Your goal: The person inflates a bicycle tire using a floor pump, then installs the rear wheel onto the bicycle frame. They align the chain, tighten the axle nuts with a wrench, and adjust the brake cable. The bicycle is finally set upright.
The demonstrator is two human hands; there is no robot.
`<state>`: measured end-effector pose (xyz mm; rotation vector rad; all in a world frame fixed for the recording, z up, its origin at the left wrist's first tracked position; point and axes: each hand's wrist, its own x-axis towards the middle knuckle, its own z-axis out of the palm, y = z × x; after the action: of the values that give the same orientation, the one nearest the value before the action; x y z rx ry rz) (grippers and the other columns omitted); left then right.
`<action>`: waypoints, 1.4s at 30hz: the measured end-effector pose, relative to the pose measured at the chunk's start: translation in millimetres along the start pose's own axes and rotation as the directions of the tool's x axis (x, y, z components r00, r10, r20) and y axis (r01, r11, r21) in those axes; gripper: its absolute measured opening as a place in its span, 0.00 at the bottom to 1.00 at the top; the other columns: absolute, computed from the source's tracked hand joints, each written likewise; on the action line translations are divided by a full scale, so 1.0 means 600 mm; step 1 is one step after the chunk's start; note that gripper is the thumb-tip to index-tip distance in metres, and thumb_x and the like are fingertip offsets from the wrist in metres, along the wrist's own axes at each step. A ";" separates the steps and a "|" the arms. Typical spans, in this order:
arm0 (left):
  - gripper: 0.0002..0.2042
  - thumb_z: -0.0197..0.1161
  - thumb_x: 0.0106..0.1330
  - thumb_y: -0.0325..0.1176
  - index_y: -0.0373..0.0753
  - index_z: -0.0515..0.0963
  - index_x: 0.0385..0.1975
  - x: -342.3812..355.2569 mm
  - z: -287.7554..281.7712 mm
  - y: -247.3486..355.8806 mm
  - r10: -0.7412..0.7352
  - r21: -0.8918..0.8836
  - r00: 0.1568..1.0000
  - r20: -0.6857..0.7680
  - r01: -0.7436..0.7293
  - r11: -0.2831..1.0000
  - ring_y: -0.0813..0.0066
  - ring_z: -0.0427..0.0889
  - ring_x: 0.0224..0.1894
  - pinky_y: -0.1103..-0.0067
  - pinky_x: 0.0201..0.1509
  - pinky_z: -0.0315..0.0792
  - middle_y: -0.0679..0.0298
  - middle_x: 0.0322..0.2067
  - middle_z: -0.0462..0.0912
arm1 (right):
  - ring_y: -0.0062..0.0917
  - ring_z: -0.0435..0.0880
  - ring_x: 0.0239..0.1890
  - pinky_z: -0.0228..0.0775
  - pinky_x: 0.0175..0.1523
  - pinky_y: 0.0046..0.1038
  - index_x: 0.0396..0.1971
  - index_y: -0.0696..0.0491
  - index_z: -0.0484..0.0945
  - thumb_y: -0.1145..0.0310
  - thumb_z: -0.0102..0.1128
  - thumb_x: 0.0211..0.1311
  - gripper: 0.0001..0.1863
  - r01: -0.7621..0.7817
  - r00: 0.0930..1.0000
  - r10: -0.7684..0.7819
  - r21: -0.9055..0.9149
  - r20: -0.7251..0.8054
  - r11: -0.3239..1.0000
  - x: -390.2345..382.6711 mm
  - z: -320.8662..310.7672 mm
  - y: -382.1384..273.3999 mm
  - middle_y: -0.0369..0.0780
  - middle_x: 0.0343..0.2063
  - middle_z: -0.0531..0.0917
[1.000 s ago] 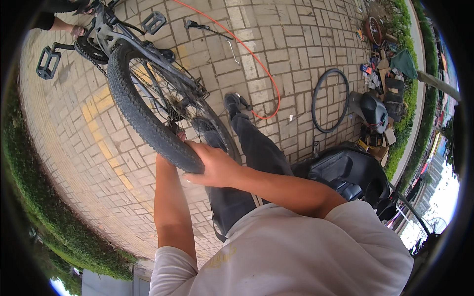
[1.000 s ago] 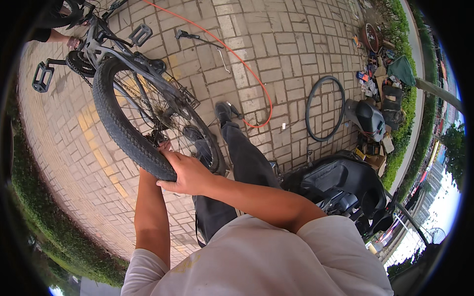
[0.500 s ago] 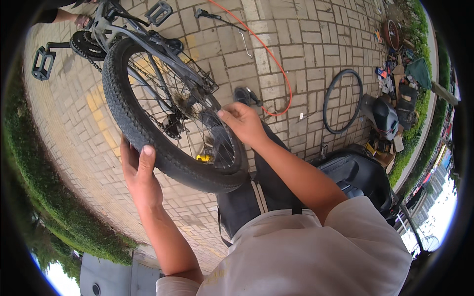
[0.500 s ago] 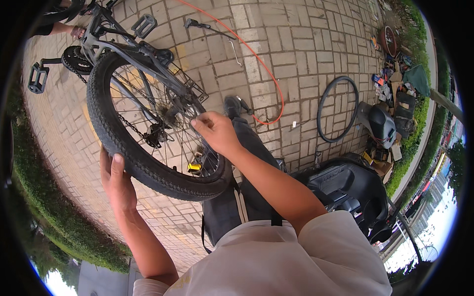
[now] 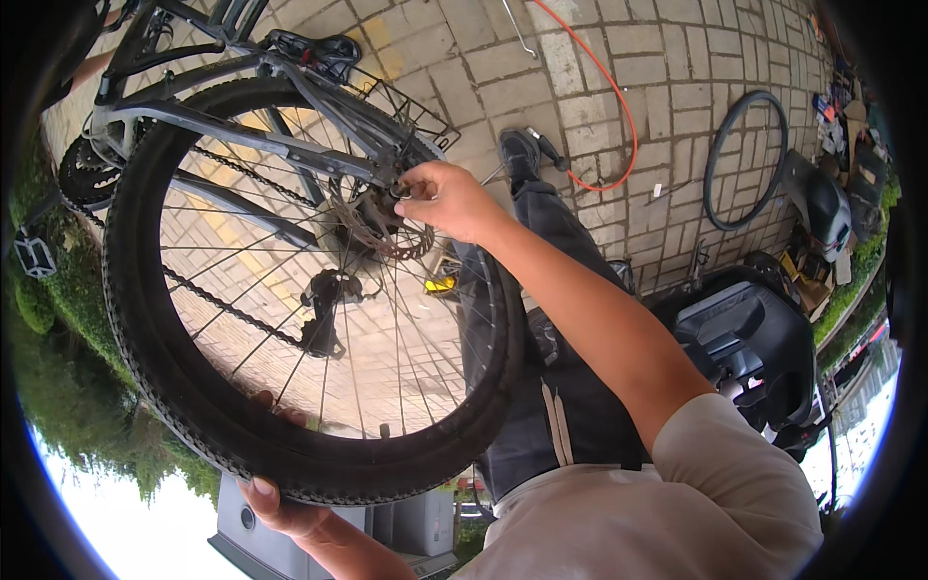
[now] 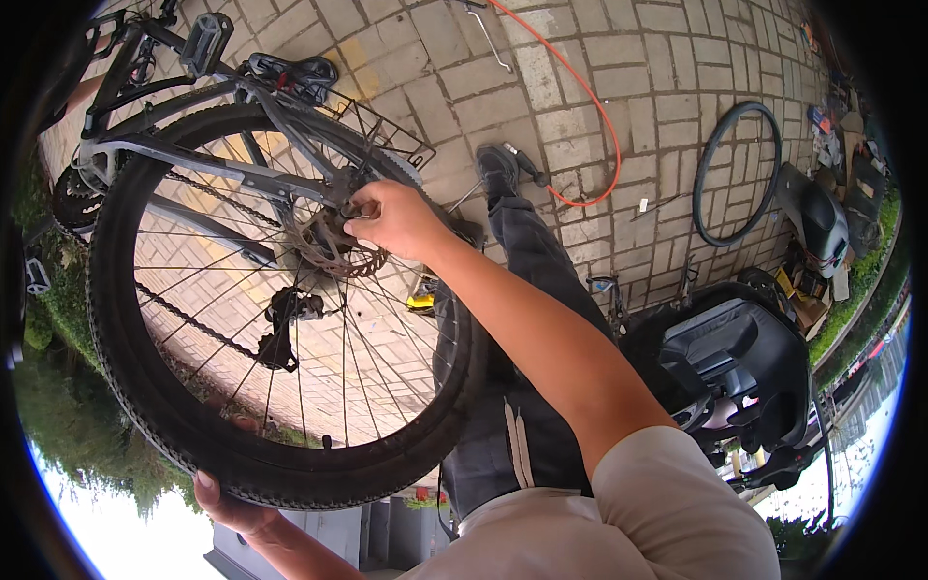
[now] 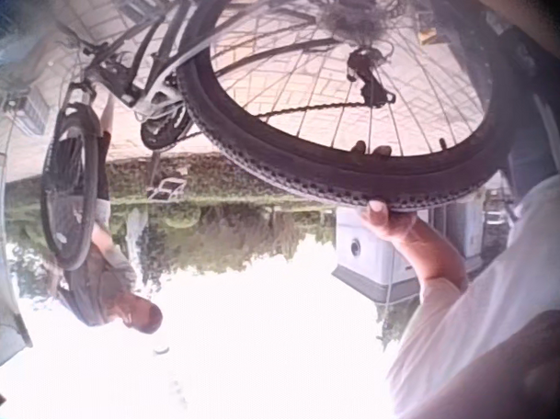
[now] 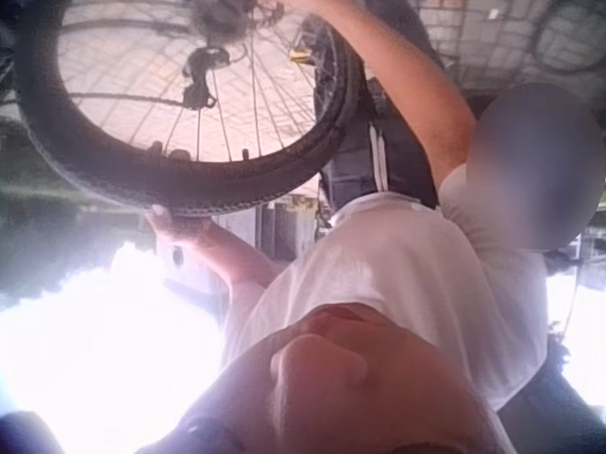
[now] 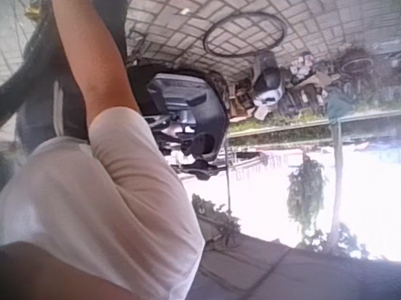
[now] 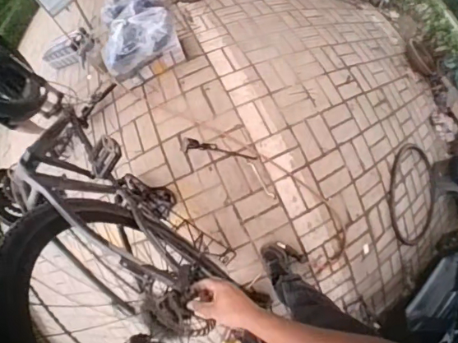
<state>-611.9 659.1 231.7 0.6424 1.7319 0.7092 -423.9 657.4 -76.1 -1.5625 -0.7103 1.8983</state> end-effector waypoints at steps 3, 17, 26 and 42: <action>0.40 0.59 0.56 0.46 0.26 0.53 0.64 -0.004 0.006 0.006 -0.035 -0.069 0.999 0.011 0.035 0.997 0.60 0.75 0.49 0.72 0.45 0.80 0.47 0.60 0.64 | 0.15 0.75 0.28 0.68 0.32 0.19 0.41 0.61 0.78 0.71 0.71 0.51 0.18 -0.042 0.998 0.039 0.067 0.042 0.997 0.005 -0.003 0.005 0.34 0.27 0.79; 0.38 0.61 0.55 0.44 0.35 0.56 0.64 -0.006 -0.021 -0.006 0.012 -0.070 0.999 -0.048 -0.015 0.997 0.62 0.71 0.42 0.75 0.36 0.81 0.51 0.56 0.67 | 0.27 0.81 0.29 0.71 0.36 0.27 0.35 0.57 0.82 0.68 0.70 0.49 0.13 0.170 0.979 -0.160 -0.070 0.126 0.983 0.021 -0.029 -0.011 0.42 0.28 0.81; 0.38 0.59 0.56 0.44 0.34 0.54 0.65 0.001 -0.024 0.009 0.008 -0.096 1.000 0.001 -0.008 0.995 0.64 0.71 0.43 0.78 0.32 0.80 0.50 0.55 0.67 | 0.19 0.78 0.31 0.70 0.38 0.24 0.36 0.59 0.81 0.66 0.70 0.52 0.14 0.019 0.940 0.049 -0.196 0.338 0.980 0.046 -0.047 -0.041 0.38 0.29 0.83; 0.45 0.69 0.43 0.50 0.27 0.60 0.59 -0.011 0.043 0.028 -0.024 0.020 0.968 -0.251 0.030 0.999 0.62 0.77 0.29 0.77 0.27 0.74 0.47 0.44 0.72 | 0.23 0.79 0.23 0.71 0.32 0.25 0.35 0.58 0.81 0.70 0.66 0.51 0.11 0.305 0.943 -0.266 -0.198 0.202 0.931 0.043 -0.047 -0.062 0.40 0.23 0.82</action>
<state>-584.0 669.1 242.6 0.5620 1.9803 0.7779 -396.6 703.2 -71.9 -1.3441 -1.2011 1.7933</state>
